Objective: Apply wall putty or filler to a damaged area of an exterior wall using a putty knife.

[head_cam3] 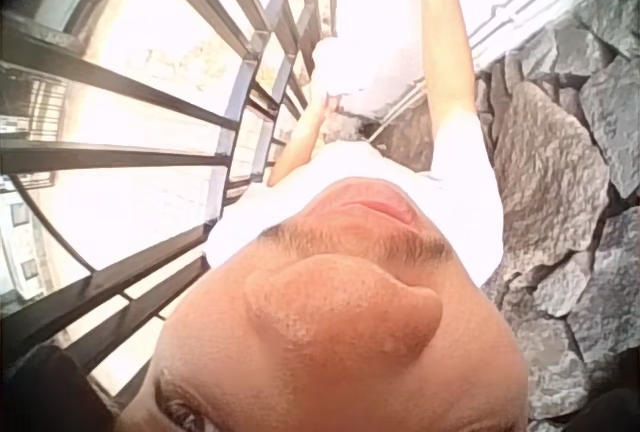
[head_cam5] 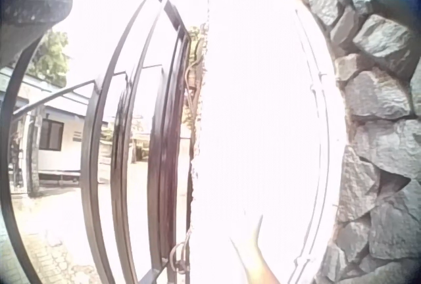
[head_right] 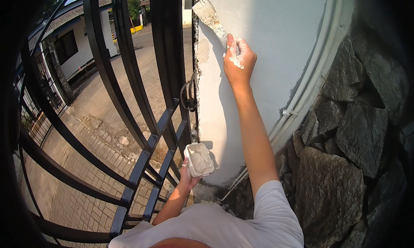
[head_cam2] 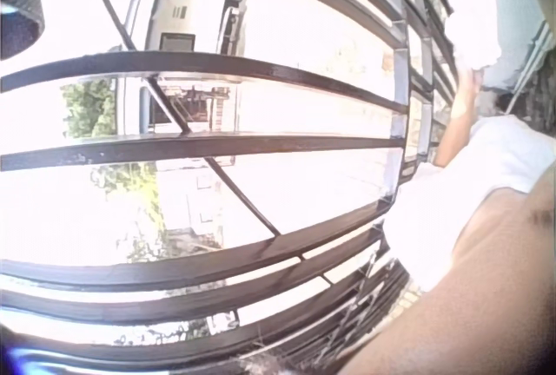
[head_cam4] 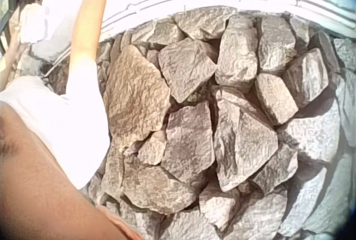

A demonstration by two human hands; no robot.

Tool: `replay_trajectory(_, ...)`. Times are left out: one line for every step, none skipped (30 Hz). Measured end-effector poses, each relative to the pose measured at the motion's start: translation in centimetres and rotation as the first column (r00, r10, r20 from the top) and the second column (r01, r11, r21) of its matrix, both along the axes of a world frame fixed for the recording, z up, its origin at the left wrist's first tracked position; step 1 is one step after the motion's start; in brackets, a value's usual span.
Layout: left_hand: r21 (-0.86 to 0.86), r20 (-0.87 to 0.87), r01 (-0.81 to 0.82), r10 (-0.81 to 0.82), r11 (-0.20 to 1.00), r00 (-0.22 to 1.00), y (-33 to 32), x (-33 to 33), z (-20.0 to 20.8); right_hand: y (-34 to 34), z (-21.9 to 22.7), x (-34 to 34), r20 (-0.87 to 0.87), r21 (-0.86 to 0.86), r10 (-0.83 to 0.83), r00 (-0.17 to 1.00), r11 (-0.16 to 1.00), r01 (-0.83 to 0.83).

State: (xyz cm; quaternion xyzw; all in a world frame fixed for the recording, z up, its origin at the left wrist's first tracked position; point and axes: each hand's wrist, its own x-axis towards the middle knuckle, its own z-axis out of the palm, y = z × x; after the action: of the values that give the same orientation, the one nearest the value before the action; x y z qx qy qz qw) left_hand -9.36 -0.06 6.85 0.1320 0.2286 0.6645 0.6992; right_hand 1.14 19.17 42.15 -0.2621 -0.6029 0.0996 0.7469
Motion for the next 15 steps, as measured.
replay_trajectory(-0.002, -0.001, 0.004, -0.004, 1.0, 1.0, 0.1, 0.1, -0.1, 0.4, 0.5, 0.2, 0.05, 0.027, -0.037, 0.998, 0.999, 0.036)
replay_trajectory(-0.007, -0.002, 0.014, -0.014, 1.0, 1.0, 0.5, 0.1, -0.3, 0.7, 0.7, 0.6, 0.059, 0.046, -0.059, 0.997, 0.997, 0.057)
replay_trajectory(-0.015, 0.0, 0.016, -0.016, 1.0, 1.0, 0.7, 0.0, -0.4, 0.4, 0.5, 0.6, 0.059, 0.041, -0.057, 0.997, 0.998, 0.054)
replay_trajectory(-0.019, 0.0, 0.015, -0.015, 1.0, 1.0, 0.7, -0.1, -0.6, -0.1, 0.0, 0.8, 0.056, 0.023, -0.085, 0.995, 0.996, 0.084)
replay_trajectory(-0.006, -0.002, 0.015, -0.015, 1.0, 1.0, 0.6, -0.2, -0.7, -0.7, -0.6, 1.1, 0.053, 0.005, -0.114, 0.992, 0.993, 0.114)
replay_trajectory(0.009, -0.003, 0.016, -0.016, 1.0, 1.0, 0.6, -0.2, -0.8, -1.6, -1.5, 1.3, 0.054, 0.003, -0.113, 0.992, 0.994, 0.113)
replay_trajectory(0.008, -0.003, 0.013, -0.013, 1.0, 1.0, 0.6, -0.3, -1.1, -2.8, -2.6, 1.4, -0.011, -0.079, -0.028, 1.0, 0.996, 0.027)
replay_trajectory(0.014, 0.015, 0.002, -0.002, 1.0, 1.0, 0.6, -0.5, -1.5, -3.7, -3.6, 1.5, -0.082, -0.155, 0.052, 0.995, 0.986, -0.064)
replay_trajectory(0.027, 0.031, 0.0, 0.0, 1.0, 1.0, 1.0, -0.4, -1.5, -4.3, -4.3, 1.9, -0.084, -0.148, 0.047, 0.995, 0.987, -0.059)
replay_trajectory(0.03, 0.029, 0.002, -0.003, 1.0, 1.0, 1.0, -0.4, -1.2, -4.5, -5.4, 2.3, -0.086, -0.154, 0.062, 0.994, 0.985, -0.075)
replay_trajectory(0.072, 0.026, 0.009, -0.011, 0.997, 1.0, 0.9, -0.4, -1.0, -4.5, -5.8, 2.6, -0.088, -0.159, 0.079, 0.993, 0.983, -0.092)
replay_trajectory(0.11, 0.023, 0.016, -0.019, 0.994, 1.0, 0.7, -0.4, -0.8, -4.7, -5.6, 2.7, -0.064, -0.194, 0.071, 0.995, 0.978, -0.082)
replay_trajectory(0.109, 0.021, 0.017, -0.02, 0.994, 1.0, 0.8, -0.3, -1.0, -4.7, -5.0, 2.7, -0.066, -0.195, 0.07, 0.995, 0.977, -0.082)
replay_trajectory(0.088, 0.024, 0.014, -0.017, 0.996, 1.0, 1.1, -0.3, -1.3, -4.5, -4.0, 2.5, -0.054, -0.151, 0.098, 0.994, 0.983, -0.105)
replay_trajectory(0.065, 0.028, 0.007, -0.009, 0.998, 1.0, 1.1, -0.3, -1.5, -4.2, -2.9, 2.1, -0.04, -0.108, 0.13, 0.991, 0.985, -0.133)
